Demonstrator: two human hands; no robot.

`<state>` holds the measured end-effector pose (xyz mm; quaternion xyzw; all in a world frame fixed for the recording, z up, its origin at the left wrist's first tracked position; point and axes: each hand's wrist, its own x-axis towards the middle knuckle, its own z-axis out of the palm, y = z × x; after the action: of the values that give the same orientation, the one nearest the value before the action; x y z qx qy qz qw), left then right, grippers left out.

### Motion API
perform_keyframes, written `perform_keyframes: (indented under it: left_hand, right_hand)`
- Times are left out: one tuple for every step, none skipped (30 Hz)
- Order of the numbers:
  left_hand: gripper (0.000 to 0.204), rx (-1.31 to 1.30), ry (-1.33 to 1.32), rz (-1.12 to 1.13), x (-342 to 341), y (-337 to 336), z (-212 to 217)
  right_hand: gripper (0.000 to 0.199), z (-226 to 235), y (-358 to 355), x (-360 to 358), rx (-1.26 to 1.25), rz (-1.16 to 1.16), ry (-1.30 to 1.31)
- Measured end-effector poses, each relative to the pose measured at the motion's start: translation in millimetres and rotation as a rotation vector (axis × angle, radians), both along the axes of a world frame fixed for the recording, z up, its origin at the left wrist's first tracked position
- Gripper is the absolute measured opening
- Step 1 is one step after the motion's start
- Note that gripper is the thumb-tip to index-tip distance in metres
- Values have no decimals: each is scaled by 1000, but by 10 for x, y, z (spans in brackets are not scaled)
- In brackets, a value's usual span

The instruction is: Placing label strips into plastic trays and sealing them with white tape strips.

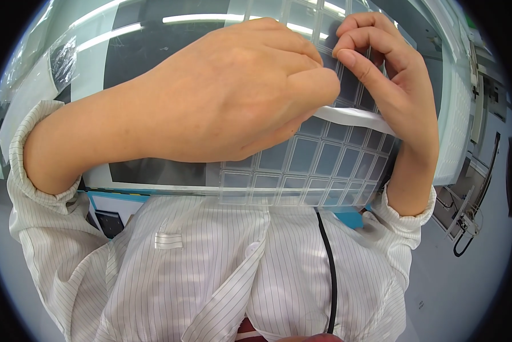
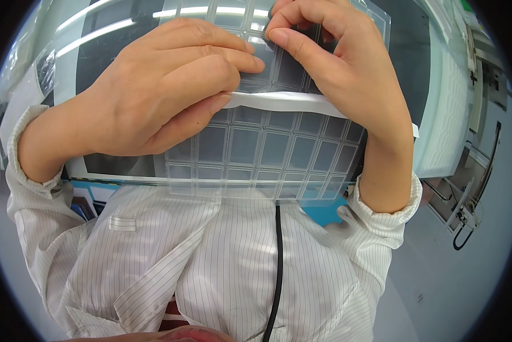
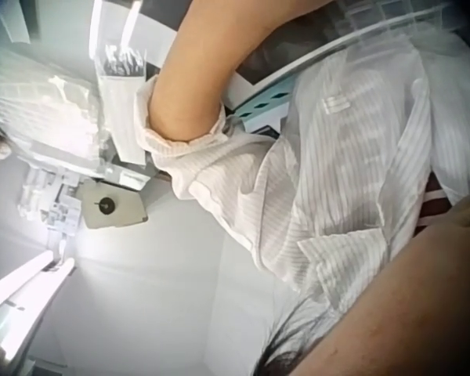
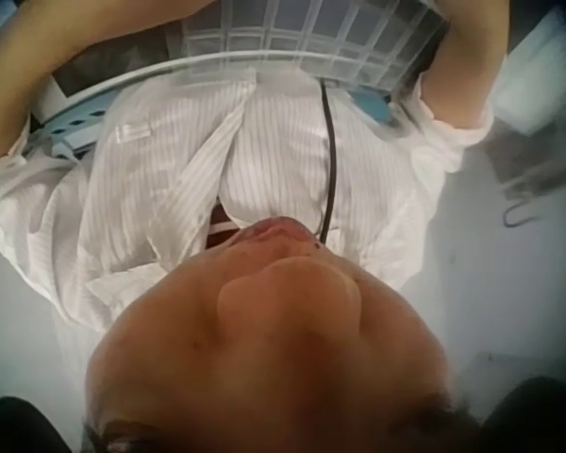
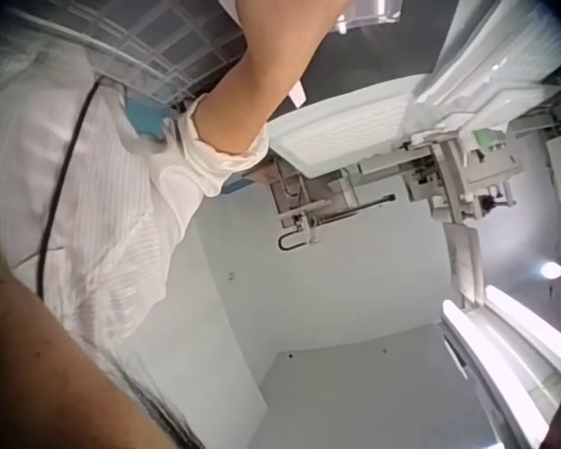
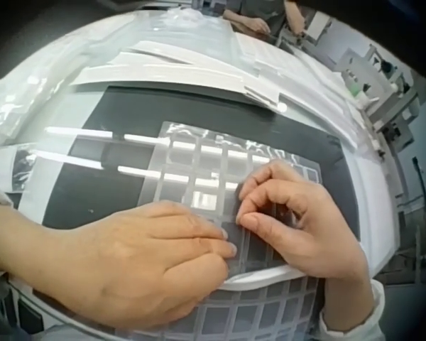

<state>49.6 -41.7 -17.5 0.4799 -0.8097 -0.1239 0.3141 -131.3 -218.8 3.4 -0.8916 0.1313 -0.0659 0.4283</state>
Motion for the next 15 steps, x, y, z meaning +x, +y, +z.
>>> perform_keyframes:
  left_hand:
    - [20, 24, -33, -5, -1, -7, 18]
    - [20, 26, -29, -4, -6, -12, 22]
    - [20, 22, -29, -10, -7, -16, 21]
    - [21, 17, -30, -17, -9, -20, 21]
    - [21, 19, -30, -15, -11, -26, 26]
    - [21, 19, -28, -19, -10, -28, 27]
    - [22, 19, -28, -24, -9, -32, 28]
    - [22, 19, -29, -24, -9, -35, 29]
    - [21, 16, -32, -19, -14, -41, 29]
    - [20, 14, -35, -15, -20, -49, 31]
    - [20, 13, -36, -17, -28, -57, 28]
    - [19, -10, -1, 2, -41, -60, 19]
    - [17, -33, 35, 20, -52, -64, 11]
    - [17, -36, 33, 16, -58, -75, 1]
    - [15, -23, 77, 30, -40, -60, -23]
  right_hand:
    - [8, 2, -9, -9, 23, -2, 9]
    - [8, -3, -14, -18, 24, 0, 13]
    - [8, -20, -19, -24, 53, -7, -8]
    - [8, -29, -25, -27, 81, -13, -29]
    - [8, -19, -19, -32, 82, -11, -28]
    - [9, -5, 6, -35, 94, -50, -5]
    - [9, 4, 23, -30, 106, -90, 19]
    - [9, 5, 32, -15, 106, -90, 17]
    - [12, 6, 38, -2, -81, -30, 0]
    - [14, 7, 35, 3, -268, 28, -18]
    - [14, -17, 10, 1, -268, 26, -19]
    - [16, -45, -10, 11, -302, 23, -28]
    - [18, -37, -2, 29, -337, 20, -36]
    - [18, 27, 52, 25, -339, 16, -37]
    - [10, 166, 219, 147, -189, -179, 41]
